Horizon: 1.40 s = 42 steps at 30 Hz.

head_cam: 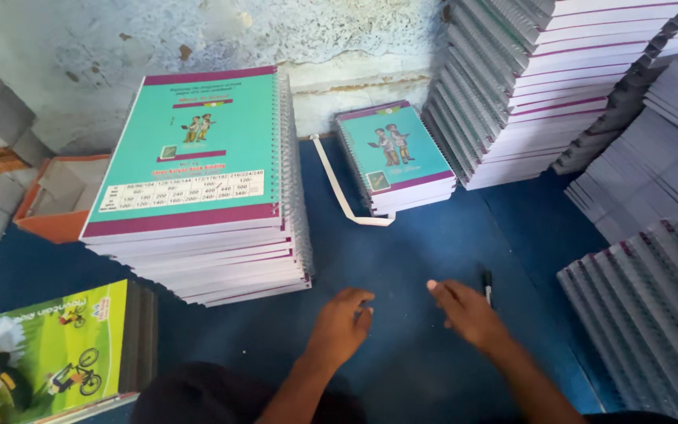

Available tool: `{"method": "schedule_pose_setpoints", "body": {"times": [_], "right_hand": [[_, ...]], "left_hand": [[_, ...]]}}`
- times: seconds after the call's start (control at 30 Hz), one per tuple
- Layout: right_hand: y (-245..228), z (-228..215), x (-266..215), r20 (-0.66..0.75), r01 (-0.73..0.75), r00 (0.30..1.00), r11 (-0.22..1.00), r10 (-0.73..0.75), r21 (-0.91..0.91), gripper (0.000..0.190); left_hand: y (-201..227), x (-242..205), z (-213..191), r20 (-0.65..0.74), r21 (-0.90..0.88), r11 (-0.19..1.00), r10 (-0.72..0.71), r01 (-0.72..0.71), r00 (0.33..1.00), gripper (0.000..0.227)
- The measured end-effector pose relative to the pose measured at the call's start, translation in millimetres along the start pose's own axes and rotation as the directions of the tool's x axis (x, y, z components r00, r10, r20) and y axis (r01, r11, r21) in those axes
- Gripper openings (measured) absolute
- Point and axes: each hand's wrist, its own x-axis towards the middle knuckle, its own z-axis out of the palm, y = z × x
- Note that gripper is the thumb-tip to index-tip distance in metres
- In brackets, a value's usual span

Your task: The person repeatedly picks up spiral-bound notebooks from a stack, writes on the cover with a marker, and places them back on the stack. The person handles the notebooks one at a time and maintains a consistent workflow throughout the clip.

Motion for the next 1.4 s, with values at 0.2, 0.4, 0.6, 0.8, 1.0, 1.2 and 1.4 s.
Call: {"method": "schedule_pose_setpoints", "body": {"times": [0.2,0.4,0.6,0.8,1.0,1.2,1.4], "right_hand": [[-13.3,10.7,-3.6,-0.108,0.203,0.970,0.972,-0.216,-0.115,0.044],[-13.6,10.5,8.2,-0.123,0.187,0.970,0.967,-0.209,-0.172,0.041],[-9.2,16.4,22.7,-0.131,0.253,0.952,0.952,-0.277,-0.174,0.038],[-7.4,14.3,28.9,-0.141,0.220,0.962,0.968,-0.235,-0.117,0.036],[-12.7,15.2,30.9,-0.176,0.241,0.954,0.970,-0.242,-0.026,0.037],[-23.2,13.8,29.8,-0.166,0.178,0.969,0.983,-0.181,-0.035,0.038],[-29.4,13.8,27.8,-0.119,0.153,0.980,0.987,-0.157,-0.043,0.041]], "left_hand": [[-19.5,5.7,14.4,-0.034,-0.087,0.995,-0.042,0.038,0.999,0.025],[-52.9,30.5,37.9,-0.044,-0.356,0.933,-0.065,0.045,0.997,0.032],[-69.6,115.7,45.0,-0.105,-0.566,0.819,-0.191,0.099,0.976,0.036],[-71.3,199.9,53.6,-0.163,-0.683,0.699,-0.429,0.212,0.889,0.040],[-91.1,268.2,59.9,-0.069,-0.793,0.545,-0.522,0.271,0.850,0.026],[-80.1,292.1,58.1,0.021,-0.797,0.425,-0.690,0.428,0.724,0.034],[-53.0,312.0,53.5,0.068,-0.787,0.376,-0.736,0.490,0.673,0.045]]}}
